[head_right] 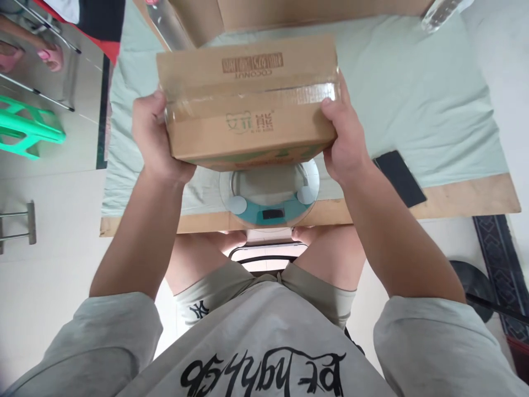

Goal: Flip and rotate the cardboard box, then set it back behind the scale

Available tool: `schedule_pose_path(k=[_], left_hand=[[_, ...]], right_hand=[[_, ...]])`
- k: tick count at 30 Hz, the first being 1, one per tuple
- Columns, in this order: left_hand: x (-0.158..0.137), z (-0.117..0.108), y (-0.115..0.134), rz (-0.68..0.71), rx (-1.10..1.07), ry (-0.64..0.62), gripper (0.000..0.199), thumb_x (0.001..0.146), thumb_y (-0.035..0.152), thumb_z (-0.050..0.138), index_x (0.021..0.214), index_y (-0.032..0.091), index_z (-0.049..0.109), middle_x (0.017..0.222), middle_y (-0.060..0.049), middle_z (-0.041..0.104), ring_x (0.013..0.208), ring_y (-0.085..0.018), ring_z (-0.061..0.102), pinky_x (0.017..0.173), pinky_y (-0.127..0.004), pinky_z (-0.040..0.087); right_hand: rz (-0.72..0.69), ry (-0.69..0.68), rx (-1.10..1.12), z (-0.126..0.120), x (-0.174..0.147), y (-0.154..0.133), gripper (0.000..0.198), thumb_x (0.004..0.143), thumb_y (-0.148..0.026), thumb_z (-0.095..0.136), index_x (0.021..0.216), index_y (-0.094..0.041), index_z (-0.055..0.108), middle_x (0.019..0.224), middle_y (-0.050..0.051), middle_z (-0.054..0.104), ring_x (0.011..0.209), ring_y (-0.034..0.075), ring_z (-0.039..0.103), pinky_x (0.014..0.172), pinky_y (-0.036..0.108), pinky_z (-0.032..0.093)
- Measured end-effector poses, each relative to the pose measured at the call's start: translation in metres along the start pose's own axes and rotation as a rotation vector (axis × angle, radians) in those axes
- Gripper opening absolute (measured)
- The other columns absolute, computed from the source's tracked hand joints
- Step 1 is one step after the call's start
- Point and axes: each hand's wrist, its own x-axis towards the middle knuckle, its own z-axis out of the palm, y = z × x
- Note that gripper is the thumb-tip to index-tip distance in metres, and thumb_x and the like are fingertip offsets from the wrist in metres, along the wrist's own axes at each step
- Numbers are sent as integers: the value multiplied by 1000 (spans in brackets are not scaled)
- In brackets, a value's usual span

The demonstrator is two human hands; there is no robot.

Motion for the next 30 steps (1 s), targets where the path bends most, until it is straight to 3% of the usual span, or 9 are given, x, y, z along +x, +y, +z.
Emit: schedule_pose_path(k=[4,8,13,18,20,23,27,29,30], left_hand=[[53,9,13,5,70,-54,37,105,42,46,113,35,82,97,-9,77,155,-33,62,127,-48,58],[97,11,3,59,122,-96,40,92,48,52,115,40,84,90,-12,74,151,-38,62,125,-54,59],[128,9,-23,-30,107,-56,46,71,53,66,111,38,84,95,-14,74,149,-41,63,124,-53,60],[143,4,-40,-34,59,33,52,65,47,76,116,43,79,104,-7,80,156,-37,61,119,-48,65],[148,2,-44,14,27,-20,45,69,43,77,114,42,78,114,-5,82,159,-36,60,119,-47,64],[154,3,-48,138,-67,-208,34,81,37,76,115,38,74,127,1,83,158,-29,60,122,-45,63],[171,3,-56,212,-109,-291,21,93,39,70,113,34,64,114,4,82,149,-17,61,120,-36,60],[186,-1,-60,205,-84,-324,34,84,52,78,107,32,62,113,4,81,140,-20,63,116,-38,61],[195,-4,-62,201,-72,-344,48,72,59,86,103,32,63,114,3,80,136,-24,63,112,-41,61]], right_hand=[[-93,-44,75,10,55,4,49,87,-59,53,131,-40,63,159,-2,68,147,29,63,117,46,63],[-44,-10,-6,16,91,18,67,85,-59,47,150,-49,59,161,-5,67,145,30,59,114,49,61],[-24,25,-43,20,112,36,80,80,-58,46,159,-53,54,157,-4,69,151,31,58,111,52,63],[-55,-30,37,20,120,48,65,85,-53,51,148,-52,62,151,-3,72,141,31,64,110,53,62],[-83,-66,75,20,122,50,59,86,-51,53,144,-50,66,157,-6,69,140,30,64,110,51,62],[-54,-72,76,23,127,48,58,86,-49,50,142,-44,64,168,-8,63,142,28,64,107,48,63],[32,-58,79,25,137,46,67,79,-58,52,144,-43,58,171,-9,62,139,26,63,100,45,63],[53,-50,127,25,145,49,73,69,-64,59,138,-43,60,161,-6,68,133,29,64,95,47,63],[53,-39,166,25,150,52,74,62,-65,62,133,-43,62,153,-4,72,129,31,65,93,50,63]])
